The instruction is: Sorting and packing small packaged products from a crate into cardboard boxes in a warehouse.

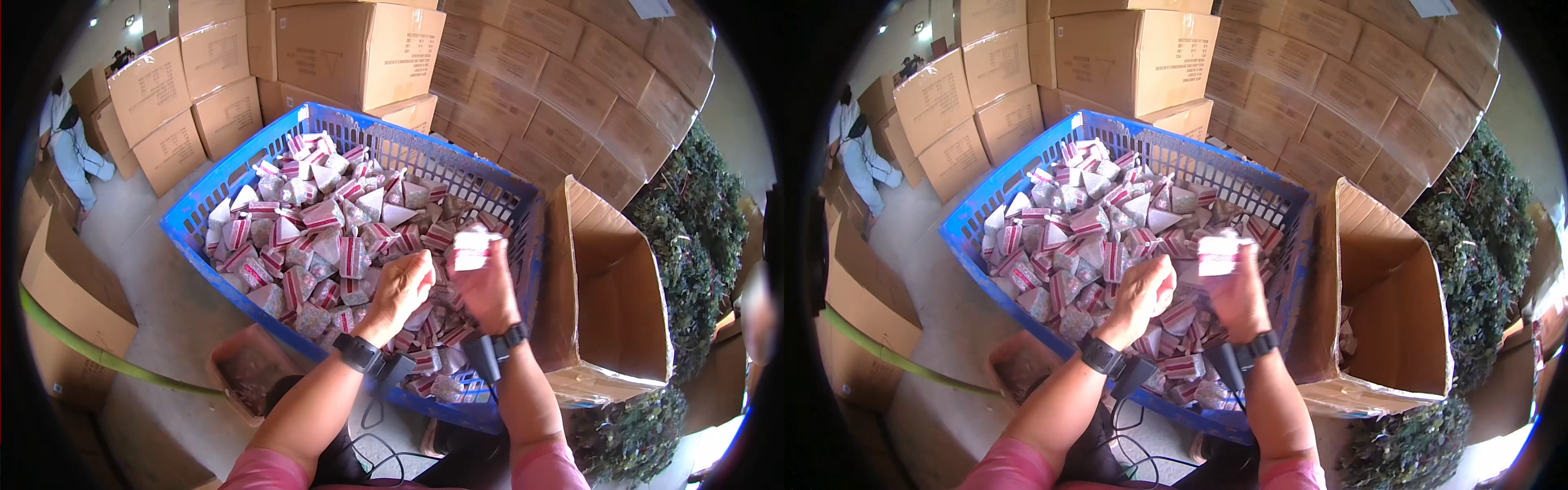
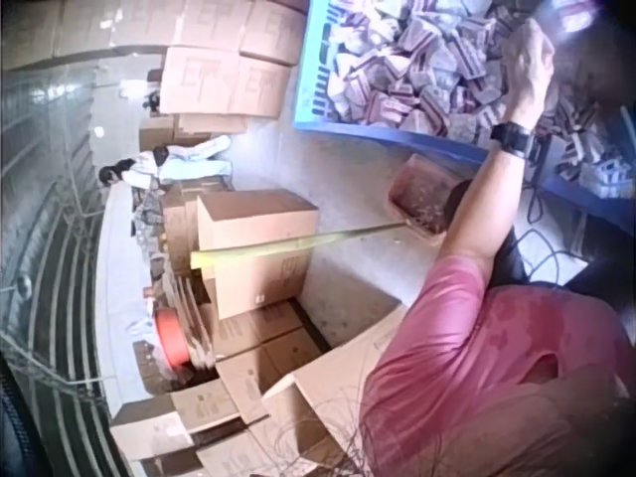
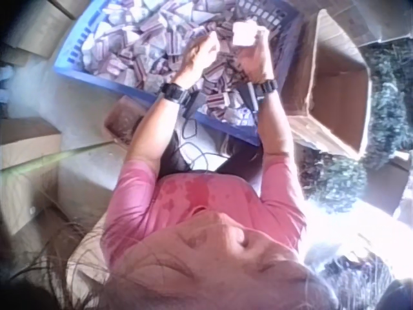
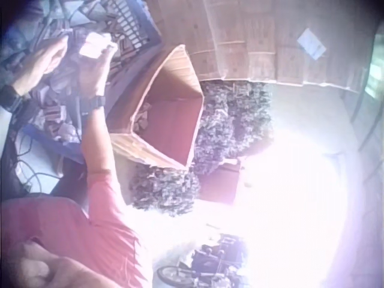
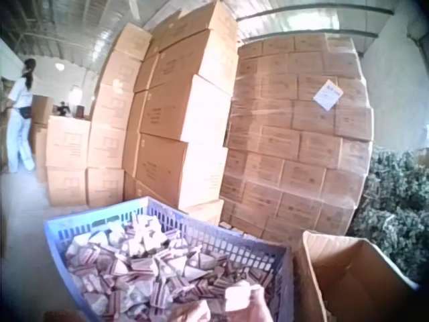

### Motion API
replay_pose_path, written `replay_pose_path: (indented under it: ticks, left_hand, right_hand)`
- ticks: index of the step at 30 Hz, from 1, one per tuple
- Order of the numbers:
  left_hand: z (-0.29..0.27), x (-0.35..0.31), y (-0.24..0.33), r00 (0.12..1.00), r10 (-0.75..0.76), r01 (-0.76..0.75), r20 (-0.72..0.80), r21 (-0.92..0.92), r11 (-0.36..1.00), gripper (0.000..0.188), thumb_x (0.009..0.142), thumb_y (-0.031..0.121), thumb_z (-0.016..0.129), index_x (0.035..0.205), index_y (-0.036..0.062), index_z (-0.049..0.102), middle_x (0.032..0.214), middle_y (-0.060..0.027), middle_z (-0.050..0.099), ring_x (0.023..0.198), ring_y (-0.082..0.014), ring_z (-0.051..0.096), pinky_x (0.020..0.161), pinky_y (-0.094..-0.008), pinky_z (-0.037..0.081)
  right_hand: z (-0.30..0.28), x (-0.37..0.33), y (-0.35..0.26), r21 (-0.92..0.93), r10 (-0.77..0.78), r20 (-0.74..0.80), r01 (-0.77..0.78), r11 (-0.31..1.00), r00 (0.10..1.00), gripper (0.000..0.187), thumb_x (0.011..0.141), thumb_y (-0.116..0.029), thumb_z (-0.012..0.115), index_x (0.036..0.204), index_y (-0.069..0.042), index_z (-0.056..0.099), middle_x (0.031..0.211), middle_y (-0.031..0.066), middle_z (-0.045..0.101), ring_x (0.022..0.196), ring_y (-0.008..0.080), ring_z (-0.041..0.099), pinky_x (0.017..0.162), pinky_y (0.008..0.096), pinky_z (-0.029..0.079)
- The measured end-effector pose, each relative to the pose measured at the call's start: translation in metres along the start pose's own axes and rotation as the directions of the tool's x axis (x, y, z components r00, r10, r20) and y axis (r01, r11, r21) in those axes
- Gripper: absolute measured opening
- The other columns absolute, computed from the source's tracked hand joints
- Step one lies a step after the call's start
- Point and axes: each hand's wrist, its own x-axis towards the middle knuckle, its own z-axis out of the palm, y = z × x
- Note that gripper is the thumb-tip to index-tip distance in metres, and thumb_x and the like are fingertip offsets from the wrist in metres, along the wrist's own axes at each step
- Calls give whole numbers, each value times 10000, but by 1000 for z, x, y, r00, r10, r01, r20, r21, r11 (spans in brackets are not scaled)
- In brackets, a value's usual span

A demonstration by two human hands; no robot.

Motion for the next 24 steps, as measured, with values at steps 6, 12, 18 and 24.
replay_pose_path:
  ticks: [6, 12, 18, 24]
  left_hand:
    - [-8, -4, 13, 996, -62, 63, -70, 16, 998, 274, 876, 276, 461, 815, 31, 568, 538, 31, 433, 421, -33, 358, 367, -173, 264]
    - [-6, -6, 15, 982, -89, 81, -167, -52, 995, 189, 866, 186, 472, 901, 24, 562, 595, 19, 463, 451, -32, 376, 387, -167, 283]
    - [-13, -3, 22, 956, -242, 193, -168, -263, 945, 194, 869, 219, 479, 846, 35, 535, 565, 49, 388, 427, -22, 319, 355, -163, 227]
    - [-28, -4, 28, 952, -239, 174, -191, -305, 936, 197, 871, 230, 476, 855, 40, 526, 570, 50, 392, 432, -22, 332, 360, -153, 234]
  right_hand:
    - [-18, -17, -106, 360, -387, -121, 404, 841, 914, 659, 771, -508, 521, 1182, -10, 391, 1098, 188, 515, 1048, 308, 485, 902, 424, 413]
    - [-37, 14, -54, -287, -9, -163, -39, 957, 987, 216, 859, -275, 474, 928, -73, 511, 850, 79, 571, 769, 209, 561, 666, 329, 457]
    - [-73, 76, 21, -913, -173, 145, 64, -402, 974, 396, 695, -291, 607, 902, 42, 550, 902, 188, 601, 847, 313, 587, 716, 394, 485]
    - [-104, 79, 80, -718, -62, -62, -88, -690, 996, 587, 658, -327, 658, 1068, 17, 417, 984, 230, 547, 925, 359, 543, 788, 394, 455]
